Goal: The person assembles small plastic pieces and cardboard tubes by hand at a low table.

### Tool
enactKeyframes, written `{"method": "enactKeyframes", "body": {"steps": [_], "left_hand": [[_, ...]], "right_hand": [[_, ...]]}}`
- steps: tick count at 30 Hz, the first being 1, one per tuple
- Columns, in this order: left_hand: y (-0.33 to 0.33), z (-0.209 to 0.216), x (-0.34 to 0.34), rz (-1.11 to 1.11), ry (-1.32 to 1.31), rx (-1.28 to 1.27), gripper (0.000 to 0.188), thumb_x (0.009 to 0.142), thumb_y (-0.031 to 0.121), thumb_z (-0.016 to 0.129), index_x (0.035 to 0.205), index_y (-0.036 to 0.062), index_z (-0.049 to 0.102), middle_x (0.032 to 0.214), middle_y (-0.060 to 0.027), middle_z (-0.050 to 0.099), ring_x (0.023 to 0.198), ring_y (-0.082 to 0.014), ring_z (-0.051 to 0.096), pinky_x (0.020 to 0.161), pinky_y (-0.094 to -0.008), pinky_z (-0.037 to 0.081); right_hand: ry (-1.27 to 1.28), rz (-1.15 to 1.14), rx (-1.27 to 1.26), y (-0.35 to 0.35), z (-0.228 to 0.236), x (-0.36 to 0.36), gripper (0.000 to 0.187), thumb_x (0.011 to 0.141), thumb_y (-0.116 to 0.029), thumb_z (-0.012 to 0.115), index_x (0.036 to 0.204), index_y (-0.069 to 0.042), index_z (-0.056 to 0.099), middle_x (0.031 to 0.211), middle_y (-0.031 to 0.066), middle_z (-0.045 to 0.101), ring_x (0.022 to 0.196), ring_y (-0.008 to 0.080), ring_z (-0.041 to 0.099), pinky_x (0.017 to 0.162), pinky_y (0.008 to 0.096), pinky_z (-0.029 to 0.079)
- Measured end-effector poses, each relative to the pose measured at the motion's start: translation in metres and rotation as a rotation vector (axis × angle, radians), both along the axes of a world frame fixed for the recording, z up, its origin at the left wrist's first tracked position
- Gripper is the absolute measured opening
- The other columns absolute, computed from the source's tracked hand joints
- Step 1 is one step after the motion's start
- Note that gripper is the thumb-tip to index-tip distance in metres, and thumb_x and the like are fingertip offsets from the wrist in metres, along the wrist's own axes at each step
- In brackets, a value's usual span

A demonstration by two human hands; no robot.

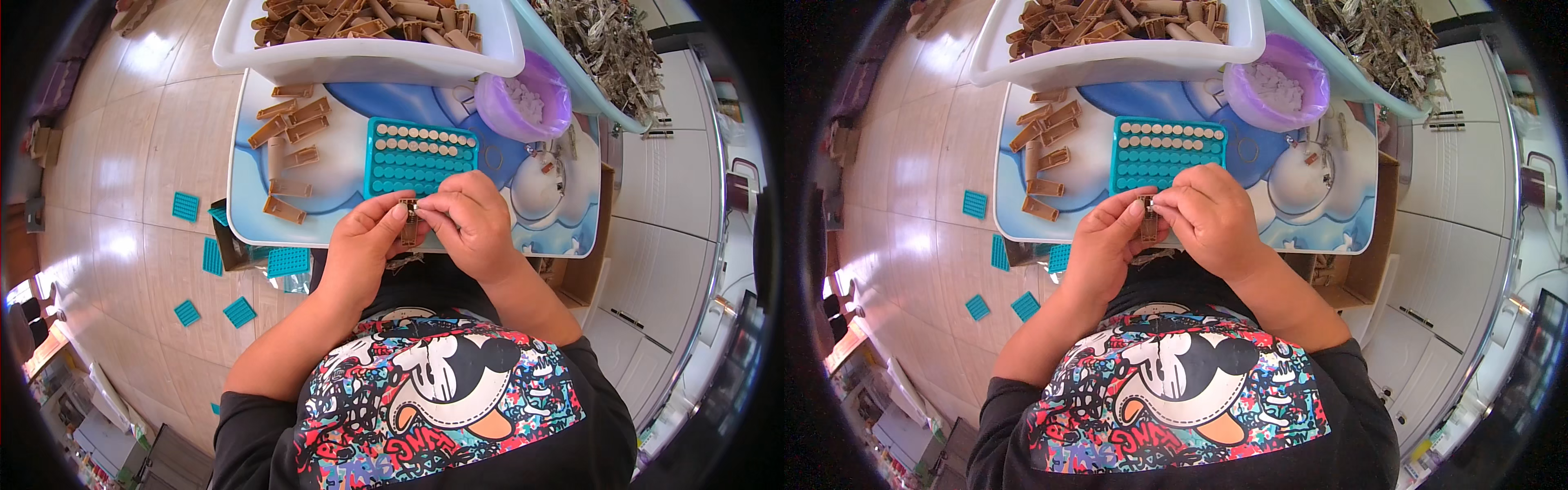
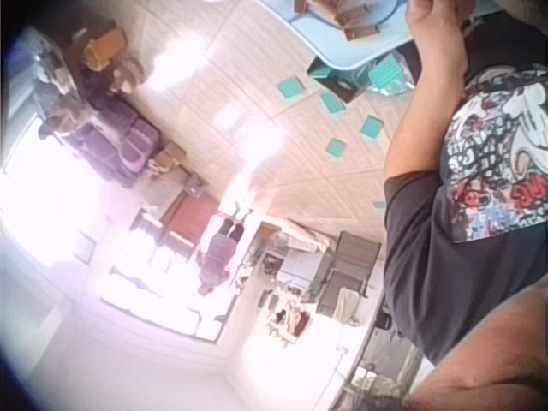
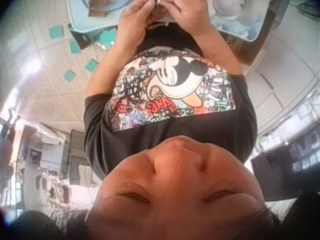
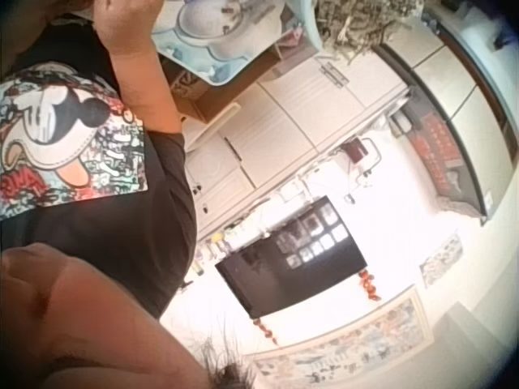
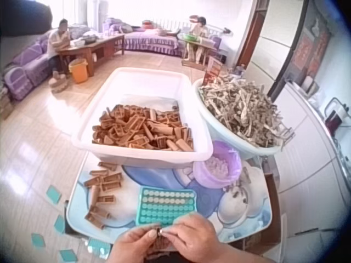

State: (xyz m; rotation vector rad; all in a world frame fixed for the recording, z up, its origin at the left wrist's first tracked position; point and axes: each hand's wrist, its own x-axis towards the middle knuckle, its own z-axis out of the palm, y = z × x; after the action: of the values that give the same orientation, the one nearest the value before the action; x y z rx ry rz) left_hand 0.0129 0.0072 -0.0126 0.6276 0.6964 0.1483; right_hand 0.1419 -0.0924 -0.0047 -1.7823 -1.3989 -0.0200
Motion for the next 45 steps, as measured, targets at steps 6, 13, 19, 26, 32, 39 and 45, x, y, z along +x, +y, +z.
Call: {"method": "enactKeyframes", "body": {"steps": [6, 13, 19, 26, 32, 39, 45], "left_hand": [[-0.001, -0.003, -0.001, 0.000, -0.011, 0.008, 0.032, 0.094, 0.017, 0.052, 0.118, -0.0033, 0.052, 0.101, -0.0090, 0.062, 0.090, -0.0159, 0.061, 0.083, -0.0307, 0.052], [0.000, -0.006, -0.001, 0.013, -0.021, -0.015, 0.029, 0.095, 0.015, 0.051, 0.118, -0.0019, 0.053, 0.102, -0.0112, 0.063, 0.090, -0.0175, 0.063, 0.080, -0.0292, 0.052], [0.000, -0.001, -0.001, 0.007, 0.018, 0.017, 0.033, 0.094, 0.019, 0.052, 0.120, -0.0017, 0.052, 0.105, -0.0135, 0.063, 0.091, -0.0193, 0.063, 0.083, -0.0315, 0.052], [0.000, 0.001, -0.001, 0.006, 0.017, 0.012, 0.032, 0.094, 0.017, 0.052, 0.120, -0.0017, 0.052, 0.105, -0.0137, 0.063, 0.091, -0.0195, 0.063, 0.083, -0.0315, 0.052], [-0.001, -0.004, -0.002, -0.007, -0.021, 0.002, 0.030, 0.094, 0.017, 0.051, 0.118, -0.0015, 0.054, 0.102, -0.0098, 0.063, 0.089, -0.0166, 0.063, 0.084, -0.0308, 0.052], [-0.003, -0.007, -0.004, -0.001, -0.031, 0.040, 0.029, 0.095, 0.017, 0.051, 0.116, -0.0012, 0.055, 0.102, -0.0071, 0.063, 0.089, -0.0143, 0.061, 0.082, -0.0300, 0.052], [-0.006, -0.008, -0.005, 0.046, -0.047, 0.062, 0.028, 0.095, 0.017, 0.051, 0.116, -0.0010, 0.055, 0.102, -0.0074, 0.062, 0.090, -0.0149, 0.061, 0.081, -0.0302, 0.052]], "right_hand": [[0.000, 0.058, 0.000, 0.000, -0.001, -0.001, 0.014, 0.067, -0.003, 0.071, 0.078, -0.005, 0.063, 0.076, 0.0058, 0.056, 0.068, 0.0242, 0.054, 0.057, 0.0338, 0.044], [-0.005, 0.119, -0.009, 0.000, -0.001, 0.009, 0.016, 0.069, -0.005, 0.070, 0.084, -0.005, 0.066, 0.076, 0.0069, 0.058, 0.069, 0.0258, 0.055, 0.059, 0.0354, 0.045], [-0.227, -0.222, -0.071, 0.008, -0.011, 0.040, 0.018, 0.067, -0.004, 0.069, 0.085, -0.006, 0.067, 0.077, 0.0060, 0.057, 0.072, 0.0262, 0.055, 0.062, 0.0361, 0.046], [-0.222, -0.193, -0.032, 0.006, -0.009, 0.036, 0.014, 0.066, -0.006, 0.071, 0.076, -0.007, 0.061, 0.077, 0.0060, 0.057, 0.071, 0.0262, 0.055, 0.060, 0.0359, 0.044], [-0.041, -0.025, -0.001, 0.005, 0.001, 0.001, 0.015, 0.066, -0.006, 0.072, 0.075, -0.006, 0.059, 0.075, 0.0068, 0.056, 0.068, 0.0258, 0.054, 0.059, 0.0359, 0.043], [-0.031, 0.020, -0.020, 0.003, -0.004, -0.005, 0.014, 0.068, -0.005, 0.069, 0.077, -0.005, 0.057, 0.076, 0.0079, 0.055, 0.070, 0.0270, 0.053, 0.061, 0.0366, 0.043], [0.050, 0.021, -0.035, 0.005, -0.008, -0.013, 0.009, 0.074, -0.004, 0.066, 0.081, -0.004, 0.060, 0.076, 0.0086, 0.057, 0.070, 0.0263, 0.053, 0.061, 0.0346, 0.042]]}}
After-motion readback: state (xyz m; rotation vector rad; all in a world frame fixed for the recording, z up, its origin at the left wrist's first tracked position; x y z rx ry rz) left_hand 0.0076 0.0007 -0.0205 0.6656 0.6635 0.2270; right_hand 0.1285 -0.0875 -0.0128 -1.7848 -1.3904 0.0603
